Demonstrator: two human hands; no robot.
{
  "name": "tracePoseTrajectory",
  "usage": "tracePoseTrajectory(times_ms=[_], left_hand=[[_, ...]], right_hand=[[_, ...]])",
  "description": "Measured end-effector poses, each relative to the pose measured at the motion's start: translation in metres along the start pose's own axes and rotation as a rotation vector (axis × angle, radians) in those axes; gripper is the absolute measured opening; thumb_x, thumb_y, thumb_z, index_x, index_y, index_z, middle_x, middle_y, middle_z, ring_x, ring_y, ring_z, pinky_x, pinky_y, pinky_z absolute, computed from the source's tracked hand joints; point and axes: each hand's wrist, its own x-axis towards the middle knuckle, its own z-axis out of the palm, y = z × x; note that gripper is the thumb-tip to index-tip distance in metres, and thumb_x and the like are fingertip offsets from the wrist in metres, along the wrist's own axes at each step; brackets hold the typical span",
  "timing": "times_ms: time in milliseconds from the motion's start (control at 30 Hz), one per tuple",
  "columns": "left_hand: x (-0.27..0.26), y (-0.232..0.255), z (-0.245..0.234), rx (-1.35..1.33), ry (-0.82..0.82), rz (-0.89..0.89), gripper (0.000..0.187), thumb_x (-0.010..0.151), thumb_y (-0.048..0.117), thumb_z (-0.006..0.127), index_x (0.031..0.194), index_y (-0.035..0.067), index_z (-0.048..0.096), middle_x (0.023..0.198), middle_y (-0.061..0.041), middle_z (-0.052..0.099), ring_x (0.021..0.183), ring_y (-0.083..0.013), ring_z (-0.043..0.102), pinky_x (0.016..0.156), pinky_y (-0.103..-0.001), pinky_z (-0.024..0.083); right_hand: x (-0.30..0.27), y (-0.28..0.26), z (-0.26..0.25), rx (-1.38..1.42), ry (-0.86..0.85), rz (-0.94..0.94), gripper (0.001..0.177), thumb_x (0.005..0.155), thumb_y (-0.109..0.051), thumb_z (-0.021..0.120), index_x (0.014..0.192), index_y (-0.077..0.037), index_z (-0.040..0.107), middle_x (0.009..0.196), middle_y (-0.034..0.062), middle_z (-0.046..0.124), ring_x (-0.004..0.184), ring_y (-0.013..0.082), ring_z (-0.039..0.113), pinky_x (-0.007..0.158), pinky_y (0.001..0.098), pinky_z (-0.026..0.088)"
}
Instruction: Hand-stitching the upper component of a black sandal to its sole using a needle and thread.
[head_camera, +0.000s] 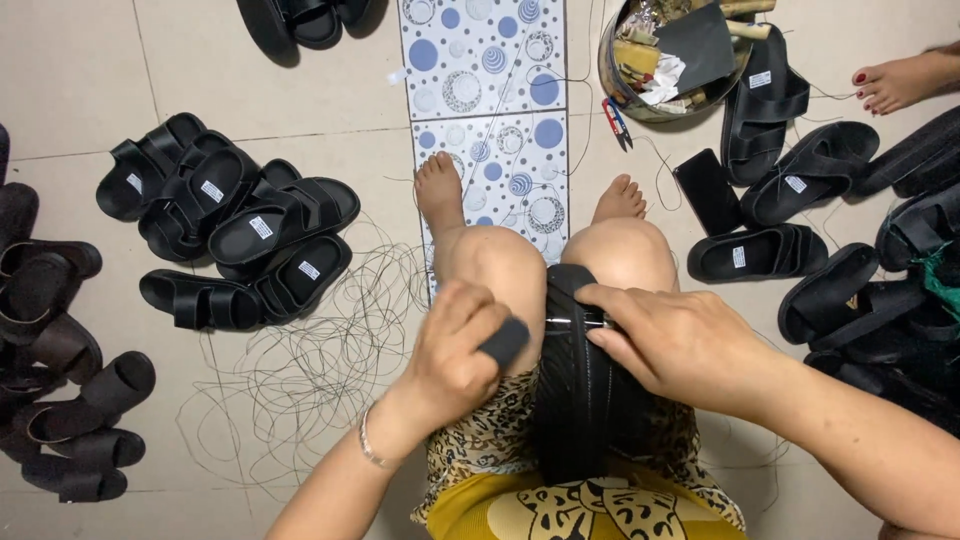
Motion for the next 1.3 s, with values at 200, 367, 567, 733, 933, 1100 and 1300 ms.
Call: tracePoseTrajectory(times_ms=[200,367,567,733,933,1100,1300], left_hand=[[0.008,0.032,-0.021,-1.232,-0.125,-0.826,0.017,0.09,-0.003,0.069,0.107,0.0,0.07,0.083,-0.004,0.066,0.074,-0.0106,0.06,0.072,-0.022,0.05],[0.054,0.045,-0.011,-0.197,0.087,-0.346,0.037,0.107,0.027,0.029,0.106,-0.003,0.051,0.112,-0.019,0.051,0.107,-0.0354,0.052,0.104,-0.048,0.041],[0.067,0.04,-0.022,-0.249,0.232,-0.284,0.011,0.099,0.016,0.036,0.09,0.011,0.041,0.094,-0.007,0.045,0.097,-0.0267,0.045,0.128,-0.065,0.01],[0.075,0.055,-0.004,-0.028,0.164,-0.636,0.085,0.092,0.005,0.072,0.148,-0.018,0.012,0.096,-0.003,0.038,0.084,-0.0102,0.041,0.094,-0.017,0.042],[0.023,0.069,0.047,0.351,-0.305,0.033,0.015,0.077,0.009,0.068,0.064,0.009,0.059,0.063,-0.014,0.057,0.053,-0.0224,0.045,0.054,-0.04,0.039],[0.028,0.063,0.029,0.113,-0.255,0.077,0.016,0.08,0.005,0.067,0.069,0.008,0.057,0.061,-0.006,0.054,0.053,-0.0186,0.047,0.056,-0.033,0.039],[0.025,0.067,-0.007,-0.3,-0.335,-0.117,0.02,0.085,0.008,0.079,0.076,0.006,0.061,0.063,-0.004,0.058,0.052,-0.0208,0.05,0.059,-0.031,0.044]], right_hand=[[-0.001,-0.006,-0.004,-0.018,0.13,-0.083,0.028,0.09,-0.024,0.069,0.112,-0.007,0.065,0.078,0.0066,0.075,0.058,0.0247,0.071,0.048,0.0363,0.052],[-0.004,-0.009,-0.012,-0.066,0.178,-0.15,0.02,0.091,-0.019,0.07,0.106,-0.007,0.066,0.073,0.004,0.071,0.054,0.0209,0.067,0.048,0.0341,0.051],[-0.033,0.036,-0.061,-0.317,-0.427,0.278,0.041,0.088,-0.039,0.061,0.128,-0.046,0.063,0.075,-0.0104,0.077,0.04,0.0103,0.069,0.039,0.0273,0.062],[-0.049,0.052,-0.028,0.677,-0.05,0.329,0.039,0.08,-0.015,0.07,0.117,-0.01,0.081,0.099,0.0029,0.091,0.054,0.0095,0.071,0.054,0.0238,0.055],[-0.034,0.037,0.008,1.32,0.108,0.169,0.017,0.089,-0.007,0.068,0.073,-0.002,0.067,0.091,0.0098,0.067,0.063,0.011,0.051,0.05,0.0222,0.041],[-0.04,0.036,0.003,1.171,0.179,0.204,0.009,0.088,-0.012,0.069,0.092,-0.005,0.071,0.103,0.0107,0.069,0.071,0.0151,0.06,0.061,0.0257,0.052],[-0.041,0.03,0.014,1.327,0.13,0.086,0.01,0.089,-0.006,0.068,0.083,0.001,0.071,0.092,0.0131,0.07,0.072,0.0157,0.061,0.068,0.0269,0.05]])
